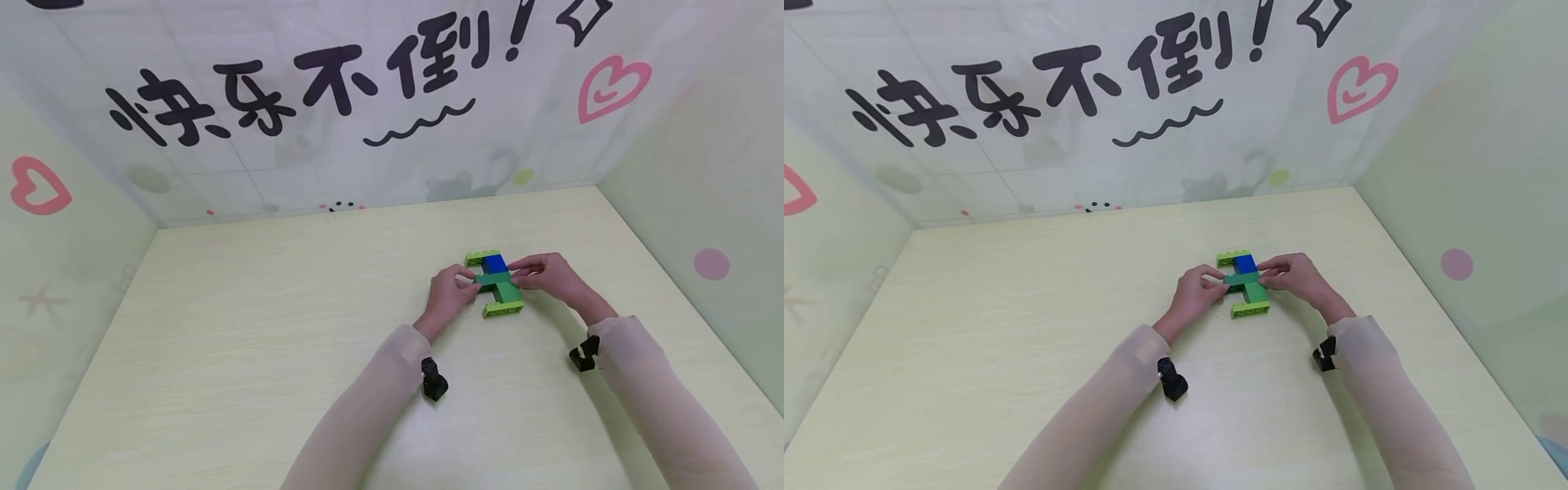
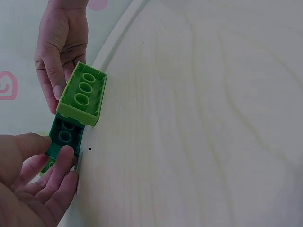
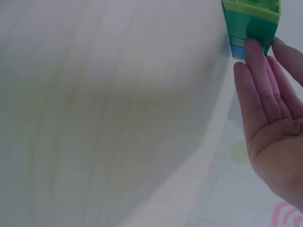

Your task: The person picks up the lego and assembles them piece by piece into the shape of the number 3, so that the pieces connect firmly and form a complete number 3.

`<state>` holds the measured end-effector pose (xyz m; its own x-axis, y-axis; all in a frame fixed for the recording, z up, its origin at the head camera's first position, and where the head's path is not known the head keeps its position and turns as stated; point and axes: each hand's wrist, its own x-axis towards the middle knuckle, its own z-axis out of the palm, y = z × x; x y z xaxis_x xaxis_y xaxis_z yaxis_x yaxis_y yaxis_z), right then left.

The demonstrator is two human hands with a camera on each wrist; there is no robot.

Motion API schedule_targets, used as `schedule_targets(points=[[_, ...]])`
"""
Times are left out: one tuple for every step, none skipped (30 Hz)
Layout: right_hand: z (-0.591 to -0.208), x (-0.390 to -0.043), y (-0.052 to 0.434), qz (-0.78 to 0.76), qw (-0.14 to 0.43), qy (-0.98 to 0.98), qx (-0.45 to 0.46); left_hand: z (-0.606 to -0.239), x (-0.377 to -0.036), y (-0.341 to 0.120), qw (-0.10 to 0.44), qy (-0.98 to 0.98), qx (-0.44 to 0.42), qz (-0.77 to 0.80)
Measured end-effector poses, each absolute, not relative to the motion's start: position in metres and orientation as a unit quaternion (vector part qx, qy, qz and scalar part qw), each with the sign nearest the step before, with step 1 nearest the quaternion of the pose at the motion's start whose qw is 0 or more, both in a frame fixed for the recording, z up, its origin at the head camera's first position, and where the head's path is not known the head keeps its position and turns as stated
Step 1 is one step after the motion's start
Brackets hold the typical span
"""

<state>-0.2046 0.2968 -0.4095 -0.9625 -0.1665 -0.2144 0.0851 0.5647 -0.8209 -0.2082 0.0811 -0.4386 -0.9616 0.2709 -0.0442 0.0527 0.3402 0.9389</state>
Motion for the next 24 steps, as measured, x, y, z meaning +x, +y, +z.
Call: schedule_targets(points=[[-0.41,-0.205,0.297,-0.469,0.137,0.872,-0.025,-0.439,-0.209,0.081,0.098,0.815,0.102,0.561],[-0.41,-0.205,0.298,-0.471,0.139,0.871,-0.027,-0.439,-0.209,0.08,0.1,0.818,0.103,0.556],[-0.41,-0.205,0.299,-0.473,0.141,0.869,-0.029,-0.438,-0.21,0.08,0.1,0.821,0.107,0.552],[-0.41,-0.205,0.3,-0.476,0.144,0.867,-0.032,-0.438,-0.211,0.079,0.101,0.824,0.11,0.547],[-0.41,-0.205,0.301,-0.478,0.146,0.866,-0.035,-0.437,-0.211,0.078,0.101,0.826,0.112,0.543],[-0.411,-0.206,0.302,-0.481,0.148,0.863,-0.038,-0.437,-0.212,0.077,0.101,0.828,0.114,0.539],[-0.411,-0.206,0.304,-0.482,0.149,0.862,-0.043,-0.437,-0.212,0.076,0.101,0.831,0.116,0.535],[-0.411,-0.207,0.305,-0.483,0.149,0.862,-0.047,-0.437,-0.213,0.075,0.102,0.833,0.116,0.532],[-0.411,-0.207,0.307,-0.483,0.15,0.861,-0.051,-0.437,-0.214,0.073,0.1,0.835,0.117,0.528],[-0.411,-0.208,0.309,-0.482,0.15,0.862,-0.054,-0.436,-0.214,0.071,0.099,0.838,0.118,0.524],[-0.411,-0.209,0.31,-0.478,0.148,0.864,-0.057,-0.436,-0.215,0.069,0.096,0.84,0.118,0.52],[-0.411,-0.209,0.312,-0.474,0.146,0.866,-0.059,-0.435,-0.216,0.067,0.092,0.843,0.119,0.516],[-0.411,-0.21,0.313,-0.468,0.143,0.87,-0.059,-0.434,-0.217,0.064,0.087,0.847,0.12,0.511],[-0.411,-0.211,0.314,-0.463,0.141,0.873,-0.057,-0.434,-0.218,0.061,0.083,0.849,0.122,0.508],[-0.41,-0.212,0.315,-0.458,0.139,0.876,-0.054,-0.433,-0.219,0.057,0.077,0.851,0.124,0.504],[-0.41,-0.213,0.316,-0.453,0.135,0.88,-0.05,-0.432,-0.22,0.053,0.073,0.853,0.126,0.501],[-0.41,-0.214,0.317,-0.449,0.131,0.883,-0.047,-0.431,-0.221,0.048,0.068,0.855,0.128,0.498],[-0.41,-0.215,0.318,-0.448,0.126,0.884,-0.043,-0.43,-0.222,0.044,0.063,0.857,0.13,0.495],[-0.409,-0.217,0.318,-0.447,0.12,0.886,-0.04,-0.429,-0.223,0.038,0.059,0.857,0.131,0.494],[-0.409,-0.218,0.318,-0.447,0.114,0.886,-0.04,-0.428,-0.224,0.032,0.055,0.858,0.131,0.493],[-0.409,-0.219,0.319,-0.447,0.107,0.887,-0.041,-0.426,-0.225,0.026,0.05,0.86,0.131,0.491],[-0.408,-0.221,0.319,-0.447,0.098,0.888,-0.044,-0.425,-0.226,0.019,0.045,0.861,0.129,0.49],[-0.407,-0.222,0.32,-0.447,0.09,0.889,-0.048,-0.424,-0.228,0.012,0.04,0.863,0.125,0.488],[-0.406,-0.224,0.32,-0.446,0.083,0.89,-0.051,-0.423,-0.23,0.005,0.036,0.865,0.121,0.486]])
